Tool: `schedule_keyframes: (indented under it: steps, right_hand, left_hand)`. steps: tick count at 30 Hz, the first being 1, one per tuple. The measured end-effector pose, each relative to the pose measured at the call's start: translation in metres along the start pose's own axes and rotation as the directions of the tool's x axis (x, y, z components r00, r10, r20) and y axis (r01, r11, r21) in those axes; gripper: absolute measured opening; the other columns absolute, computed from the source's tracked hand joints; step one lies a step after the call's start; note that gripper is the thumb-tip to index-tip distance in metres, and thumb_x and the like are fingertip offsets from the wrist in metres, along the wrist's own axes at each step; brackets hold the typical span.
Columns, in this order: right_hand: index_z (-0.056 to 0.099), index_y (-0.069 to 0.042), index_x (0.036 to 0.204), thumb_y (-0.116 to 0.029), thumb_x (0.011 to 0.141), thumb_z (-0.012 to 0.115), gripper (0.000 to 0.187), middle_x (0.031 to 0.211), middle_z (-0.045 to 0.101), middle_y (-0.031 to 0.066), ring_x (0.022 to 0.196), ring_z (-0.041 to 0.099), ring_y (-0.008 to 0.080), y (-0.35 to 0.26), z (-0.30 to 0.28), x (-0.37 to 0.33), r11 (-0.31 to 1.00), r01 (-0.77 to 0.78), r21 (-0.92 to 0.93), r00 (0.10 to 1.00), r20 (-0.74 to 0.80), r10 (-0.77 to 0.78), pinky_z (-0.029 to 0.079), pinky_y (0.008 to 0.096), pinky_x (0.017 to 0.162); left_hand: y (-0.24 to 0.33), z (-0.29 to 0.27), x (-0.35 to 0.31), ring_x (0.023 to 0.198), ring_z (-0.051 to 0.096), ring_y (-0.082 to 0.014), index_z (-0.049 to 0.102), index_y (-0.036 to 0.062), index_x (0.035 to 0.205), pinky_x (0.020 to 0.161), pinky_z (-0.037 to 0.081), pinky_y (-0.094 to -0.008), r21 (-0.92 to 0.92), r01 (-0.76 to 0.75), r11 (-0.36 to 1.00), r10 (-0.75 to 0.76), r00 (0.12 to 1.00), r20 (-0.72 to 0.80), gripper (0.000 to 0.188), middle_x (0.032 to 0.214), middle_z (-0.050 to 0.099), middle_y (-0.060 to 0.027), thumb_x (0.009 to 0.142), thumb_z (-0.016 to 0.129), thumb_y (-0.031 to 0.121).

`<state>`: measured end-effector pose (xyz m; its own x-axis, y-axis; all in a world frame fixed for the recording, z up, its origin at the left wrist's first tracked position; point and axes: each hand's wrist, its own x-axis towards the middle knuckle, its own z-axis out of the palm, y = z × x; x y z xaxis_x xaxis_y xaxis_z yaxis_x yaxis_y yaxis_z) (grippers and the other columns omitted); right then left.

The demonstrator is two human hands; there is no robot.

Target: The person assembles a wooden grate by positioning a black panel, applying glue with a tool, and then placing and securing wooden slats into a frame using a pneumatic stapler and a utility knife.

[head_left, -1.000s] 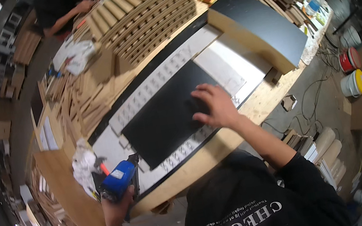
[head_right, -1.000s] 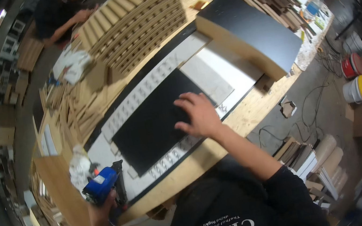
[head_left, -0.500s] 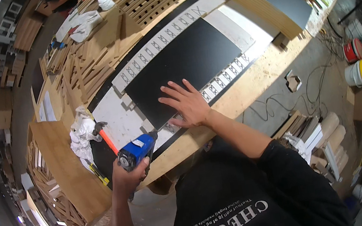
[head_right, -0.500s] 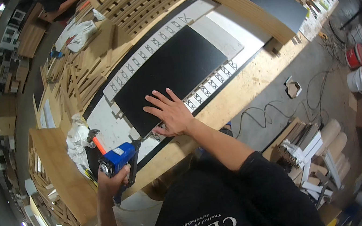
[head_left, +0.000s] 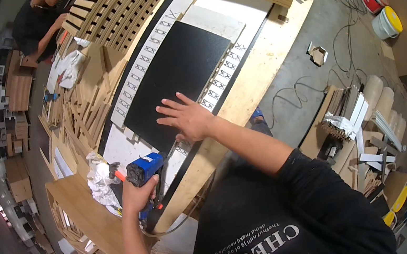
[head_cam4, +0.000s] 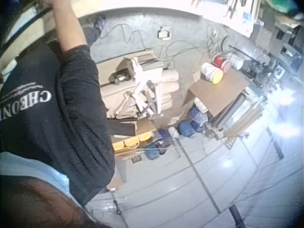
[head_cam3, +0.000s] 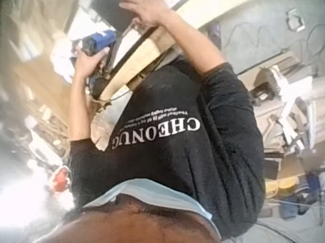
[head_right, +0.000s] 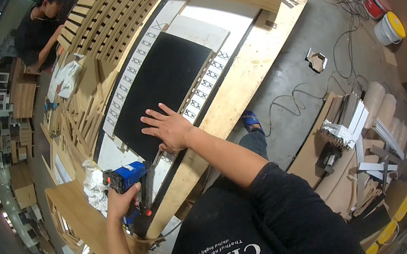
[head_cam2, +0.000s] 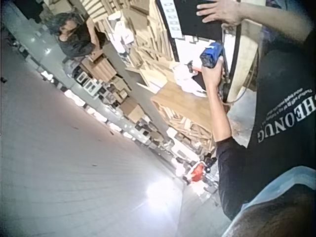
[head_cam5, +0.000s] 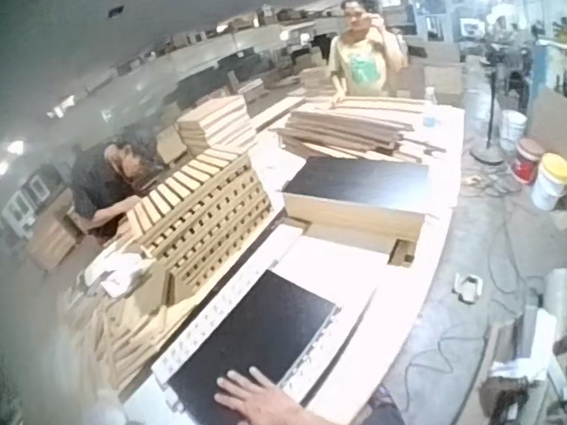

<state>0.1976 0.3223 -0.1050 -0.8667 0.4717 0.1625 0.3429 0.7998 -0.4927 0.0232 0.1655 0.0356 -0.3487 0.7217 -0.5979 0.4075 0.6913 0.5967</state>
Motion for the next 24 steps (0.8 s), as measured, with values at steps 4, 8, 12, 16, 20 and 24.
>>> schedule_keyframes:
  steps: [4,8,12,16,20,24]
  right_hand:
    - [0.039,-0.018,0.136,-0.04,0.078,0.062,0.066,0.148,0.026,0.0057,0.138,0.018,0.0238,-0.005,-0.001,-0.002,1.0,0.001,-0.011,1.0,0.017,0.0,0.01,0.0481,0.112]
    - [0.037,-0.019,0.137,-0.039,0.077,0.062,0.069,0.148,0.025,0.0058,0.139,0.017,0.0236,-0.004,-0.001,-0.001,1.0,-0.001,-0.023,0.999,0.037,0.002,0.009,0.0483,0.112]
    - [0.036,-0.019,0.138,-0.036,0.074,0.064,0.072,0.149,0.024,0.0057,0.139,0.015,0.0233,-0.003,-0.004,0.001,0.999,0.006,-0.042,0.998,0.067,-0.003,0.008,0.0483,0.112]
    - [0.036,-0.019,0.138,-0.035,0.073,0.064,0.072,0.149,0.023,0.0057,0.139,0.014,0.0231,-0.004,-0.008,0.002,0.995,0.021,-0.101,0.993,0.121,-0.009,0.008,0.0484,0.112]
    - [0.036,-0.019,0.138,-0.03,0.076,0.061,0.068,0.149,0.023,0.0054,0.139,0.015,0.0227,-0.002,-0.004,0.002,0.998,0.009,-0.063,0.996,0.087,-0.004,0.007,0.0484,0.113]
    - [0.037,-0.019,0.137,-0.025,0.077,0.059,0.064,0.149,0.024,0.005,0.139,0.015,0.0223,-0.001,-0.001,0.003,0.998,0.014,-0.057,0.998,0.066,-0.01,0.007,0.0486,0.113]
  left_hand:
    - [0.004,-0.001,-0.002,0.043,0.049,-0.0102,0.056,0.0017,0.083,0.042,0.04,-0.0255,-0.002,0.027,1.0,-0.027,0.999,0.02,0.016,0.054,0.052,-0.0015,0.078,0.067,0.011]
    - [0.003,-0.004,-0.001,0.043,0.049,-0.0105,0.056,0.0021,0.084,0.043,0.041,-0.0253,0.002,0.026,1.0,-0.026,0.999,0.045,0.016,0.055,0.052,-0.0015,0.078,0.067,0.012]
    - [0.001,-0.008,0.003,0.044,0.05,-0.0107,0.056,0.0021,0.085,0.043,0.042,-0.0254,0.017,0.058,0.998,-0.059,0.997,0.042,0.016,0.056,0.053,-0.0017,0.078,0.067,0.012]
    - [-0.003,-0.013,0.009,0.045,0.051,-0.0108,0.057,0.0018,0.086,0.044,0.043,-0.0256,-0.012,0.057,0.998,-0.056,0.997,0.057,0.017,0.057,0.053,-0.0023,0.078,0.067,0.013]
    - [0.001,-0.013,0.01,0.045,0.052,-0.011,0.057,0.0016,0.088,0.044,0.044,-0.0258,-0.046,0.034,0.998,-0.031,0.997,0.07,0.018,0.057,0.054,-0.0024,0.078,0.067,0.013]
    - [0.004,-0.013,0.008,0.045,0.052,-0.0111,0.058,0.0019,0.089,0.044,0.044,-0.026,0.002,0.068,0.998,-0.068,0.996,0.058,0.018,0.057,0.054,-0.0023,0.078,0.067,0.013]
